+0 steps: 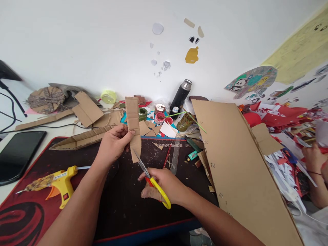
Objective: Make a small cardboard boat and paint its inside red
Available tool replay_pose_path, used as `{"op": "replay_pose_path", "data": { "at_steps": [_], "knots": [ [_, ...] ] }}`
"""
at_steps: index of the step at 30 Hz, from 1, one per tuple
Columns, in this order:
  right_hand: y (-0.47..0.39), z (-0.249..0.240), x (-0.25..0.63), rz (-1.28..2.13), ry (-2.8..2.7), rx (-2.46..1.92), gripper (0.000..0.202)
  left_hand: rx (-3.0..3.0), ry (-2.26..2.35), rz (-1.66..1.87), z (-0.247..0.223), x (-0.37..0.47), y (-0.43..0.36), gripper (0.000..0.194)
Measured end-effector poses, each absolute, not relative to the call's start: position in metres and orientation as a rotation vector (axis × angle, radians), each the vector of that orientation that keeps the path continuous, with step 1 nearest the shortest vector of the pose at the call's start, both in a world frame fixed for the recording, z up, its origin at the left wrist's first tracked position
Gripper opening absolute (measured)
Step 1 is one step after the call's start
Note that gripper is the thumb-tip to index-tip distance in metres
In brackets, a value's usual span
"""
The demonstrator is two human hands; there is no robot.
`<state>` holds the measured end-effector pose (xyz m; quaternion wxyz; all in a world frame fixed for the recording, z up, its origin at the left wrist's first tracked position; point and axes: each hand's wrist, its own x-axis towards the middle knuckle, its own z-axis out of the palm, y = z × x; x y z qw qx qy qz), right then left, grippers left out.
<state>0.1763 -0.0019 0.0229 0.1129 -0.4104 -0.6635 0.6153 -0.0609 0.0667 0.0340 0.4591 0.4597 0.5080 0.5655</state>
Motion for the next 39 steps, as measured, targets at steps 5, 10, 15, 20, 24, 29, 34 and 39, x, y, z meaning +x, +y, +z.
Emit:
{"op": "replay_pose_path", "data": {
  "at_steps": [5,10,15,20,24,29,34,39],
  "knots": [
    [-0.002,0.026,0.176,1.791,-1.994,-1.215,0.063,1.15,1.241,1.382,0.037,-0.061,0.065,0.033],
    [-0.002,0.028,0.175,1.721,-2.003,-1.238,0.059,1.146,1.235,1.379,0.037,-0.06,0.065,0.033],
    [-0.003,0.026,0.176,1.74,-1.968,-1.251,0.058,1.147,1.234,1.38,0.036,-0.06,0.065,0.033],
    [-0.006,0.026,0.172,1.944,-1.759,-1.259,0.057,1.165,1.231,1.375,0.037,-0.059,0.065,0.033],
    [-0.008,0.025,0.169,1.939,-1.735,-1.34,0.045,1.168,1.23,1.37,0.036,-0.058,0.066,0.032],
    [-0.009,0.021,0.168,1.78,-1.8,-1.416,0.038,1.167,1.23,1.372,0.035,-0.058,0.066,0.032],
    [-0.009,0.021,0.167,1.607,-1.946,-1.396,0.041,1.19,1.226,1.353,0.035,-0.057,0.066,0.029],
    [-0.009,0.018,0.166,1.454,-2.071,-1.376,0.043,1.192,1.236,1.353,0.035,-0.056,0.067,0.029]
  ]
}}
